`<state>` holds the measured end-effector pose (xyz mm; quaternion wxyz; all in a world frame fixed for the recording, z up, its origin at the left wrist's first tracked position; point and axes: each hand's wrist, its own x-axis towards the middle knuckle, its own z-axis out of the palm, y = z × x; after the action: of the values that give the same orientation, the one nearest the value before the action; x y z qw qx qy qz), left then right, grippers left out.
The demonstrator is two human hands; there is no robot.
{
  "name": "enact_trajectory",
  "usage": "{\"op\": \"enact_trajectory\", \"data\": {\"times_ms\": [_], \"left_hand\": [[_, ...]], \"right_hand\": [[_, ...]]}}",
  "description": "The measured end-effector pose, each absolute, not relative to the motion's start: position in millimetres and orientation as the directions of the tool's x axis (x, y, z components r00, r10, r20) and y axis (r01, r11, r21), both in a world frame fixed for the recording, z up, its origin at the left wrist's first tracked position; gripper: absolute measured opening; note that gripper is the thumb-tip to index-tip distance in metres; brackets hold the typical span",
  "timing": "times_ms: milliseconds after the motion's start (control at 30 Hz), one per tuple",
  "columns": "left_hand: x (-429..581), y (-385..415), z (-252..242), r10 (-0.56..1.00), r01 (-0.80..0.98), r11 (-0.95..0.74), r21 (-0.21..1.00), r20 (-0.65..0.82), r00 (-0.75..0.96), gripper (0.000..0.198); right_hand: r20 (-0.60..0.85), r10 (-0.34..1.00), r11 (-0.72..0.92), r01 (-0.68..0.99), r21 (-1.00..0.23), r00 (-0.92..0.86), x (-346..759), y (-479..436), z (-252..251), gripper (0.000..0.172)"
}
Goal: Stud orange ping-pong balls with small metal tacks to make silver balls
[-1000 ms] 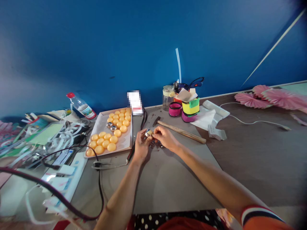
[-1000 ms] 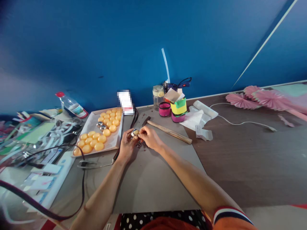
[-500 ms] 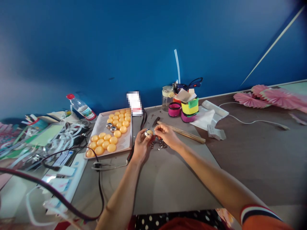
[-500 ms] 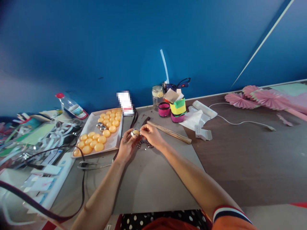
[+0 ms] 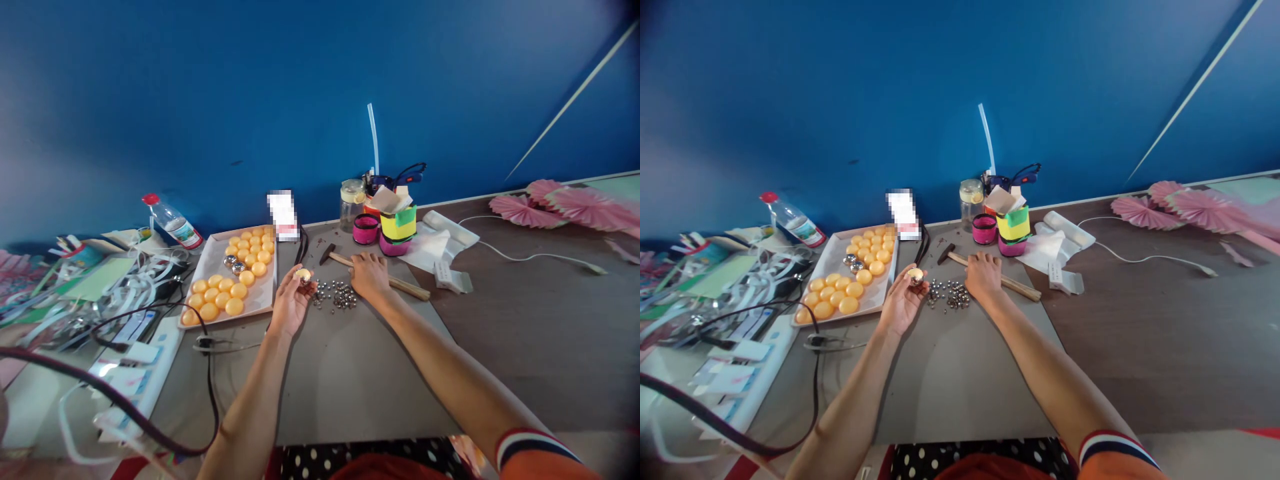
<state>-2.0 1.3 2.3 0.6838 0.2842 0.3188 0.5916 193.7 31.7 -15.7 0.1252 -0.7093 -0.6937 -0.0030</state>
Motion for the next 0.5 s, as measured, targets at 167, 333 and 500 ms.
{"op": "enact_trajectory", "data": {"times_ms": [167,333,500], "left_hand": [[-3,2,2,0.987,-0.636,0.158,0.756,-0.101,0.125,0.036],[-6,6,-2,0.987,-0.707,0.156,0.689,-0.124,0.098,0.036],[-9,10,-6,0.989,-0.755,0.140,0.641,-0.131,0.072,0.030]], "right_hand": [[0.195,0.981,0.019,0.990,-0.143,0.009,198,35,-19,0.022],[0.439,0.895,0.190,0.960,-0.207,-0.082,196,30,-11,0.028],[0.676,0.680,0.539,0.818,-0.200,-0.283,185,15,2,0.029]]}}
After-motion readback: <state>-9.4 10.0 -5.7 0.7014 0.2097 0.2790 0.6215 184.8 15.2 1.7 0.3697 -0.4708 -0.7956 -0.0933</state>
